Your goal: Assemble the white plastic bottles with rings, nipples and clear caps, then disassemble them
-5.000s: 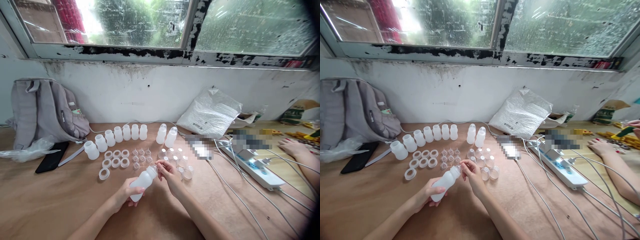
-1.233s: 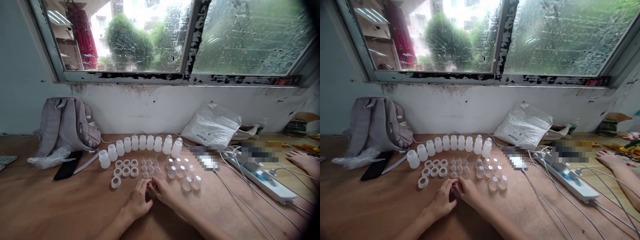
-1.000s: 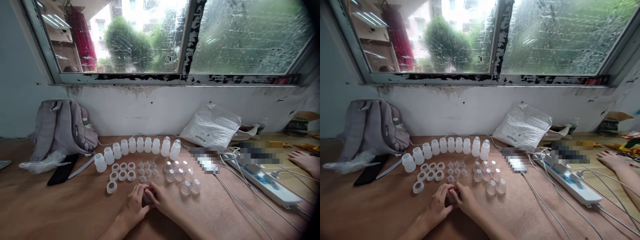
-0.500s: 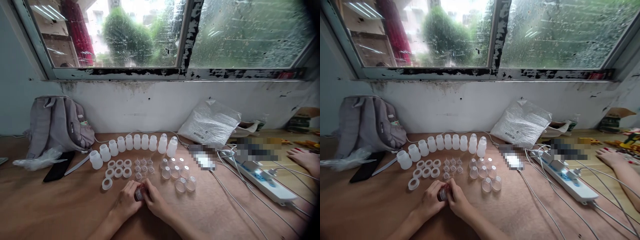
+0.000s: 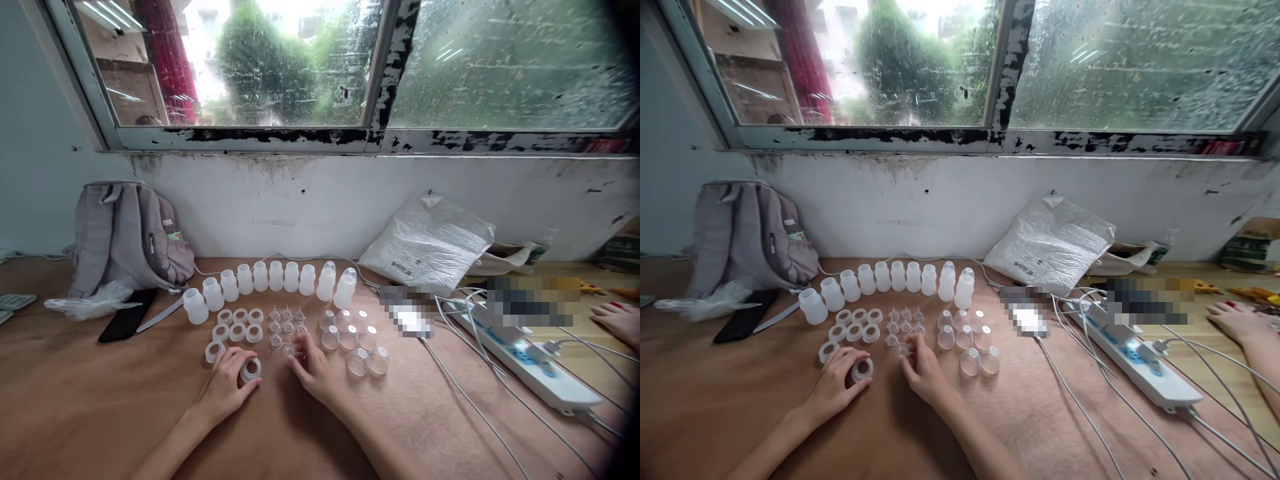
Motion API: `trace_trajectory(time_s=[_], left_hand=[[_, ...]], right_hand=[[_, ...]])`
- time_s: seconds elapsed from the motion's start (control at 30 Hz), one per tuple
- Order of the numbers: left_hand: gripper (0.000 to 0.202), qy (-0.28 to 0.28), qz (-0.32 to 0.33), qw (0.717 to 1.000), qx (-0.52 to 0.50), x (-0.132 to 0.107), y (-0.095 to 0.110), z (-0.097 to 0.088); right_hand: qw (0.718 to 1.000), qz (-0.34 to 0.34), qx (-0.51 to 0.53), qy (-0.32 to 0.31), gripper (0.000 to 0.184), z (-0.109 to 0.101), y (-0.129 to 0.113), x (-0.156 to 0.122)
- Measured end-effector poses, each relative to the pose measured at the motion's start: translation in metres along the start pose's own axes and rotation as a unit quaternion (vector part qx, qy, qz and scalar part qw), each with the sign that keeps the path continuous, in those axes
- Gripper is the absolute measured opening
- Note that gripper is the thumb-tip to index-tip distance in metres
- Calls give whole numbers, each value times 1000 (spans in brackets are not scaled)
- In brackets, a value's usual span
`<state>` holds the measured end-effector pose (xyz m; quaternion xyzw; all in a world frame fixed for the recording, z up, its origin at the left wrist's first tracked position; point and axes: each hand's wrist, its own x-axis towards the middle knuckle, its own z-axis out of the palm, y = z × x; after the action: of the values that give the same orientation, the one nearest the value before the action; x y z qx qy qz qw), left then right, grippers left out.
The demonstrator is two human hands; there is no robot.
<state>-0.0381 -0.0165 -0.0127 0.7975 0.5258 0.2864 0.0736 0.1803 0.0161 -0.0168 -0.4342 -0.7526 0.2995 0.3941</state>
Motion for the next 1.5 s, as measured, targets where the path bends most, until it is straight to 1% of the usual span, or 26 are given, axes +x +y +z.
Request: trace_trajectory(time_s=[0.07,0.13,0.23,0.3,0.5,0.63,0.73,0.8,1.03,1.17,1.23,1.3,1.37,1.43,1.47,1.5], left_hand=[[28,12,9,998,57,-6,-8,-5],[26,25,14,993,118,-9,-14,-8],[26,36,17,982,184,-8,-20,-9],[33,36,13,979,202,-5,-25,-8],[56,43,-21,976,212,9,-43,-5],[68,23,-16,980,199,20,-55,-2],[74,18,-9,981,194,26,-60,-1],[75,15,-8,981,192,28,-60,0],[68,-15,-30,981,194,29,-57,5],[69,-10,-30,978,206,30,-55,6],[70,-2,-22,976,215,29,-55,7],[70,9,-9,974,226,29,-55,8],[69,21,13,972,235,28,-56,8],[67,31,39,969,243,27,-56,8],[65,38,50,967,246,26,-55,8],[63,43,59,966,248,25,-54,8]], right_hand=[[997,25,-36,56,19,1,11,6],[992,40,-75,89,16,5,20,13],[989,23,-122,81,12,11,25,18],[988,10,-140,69,12,13,24,19],[985,8,-161,55,11,13,20,18],[986,8,-159,55,9,13,20,18],[987,5,-148,56,9,12,20,18],[989,3,-138,56,10,12,21,18],[992,0,-116,59,12,10,27,22],[991,-6,-112,66,10,12,26,20],[991,-9,-109,80,10,12,22,17],[987,-21,-120,102,11,6,16,17],[979,-55,-151,126,16,-8,7,24],[965,-108,-193,144,21,-31,-1,39],[955,-116,-221,163,23,-44,-4,50],[942,-105,-259,188,26,-58,-6,62]])
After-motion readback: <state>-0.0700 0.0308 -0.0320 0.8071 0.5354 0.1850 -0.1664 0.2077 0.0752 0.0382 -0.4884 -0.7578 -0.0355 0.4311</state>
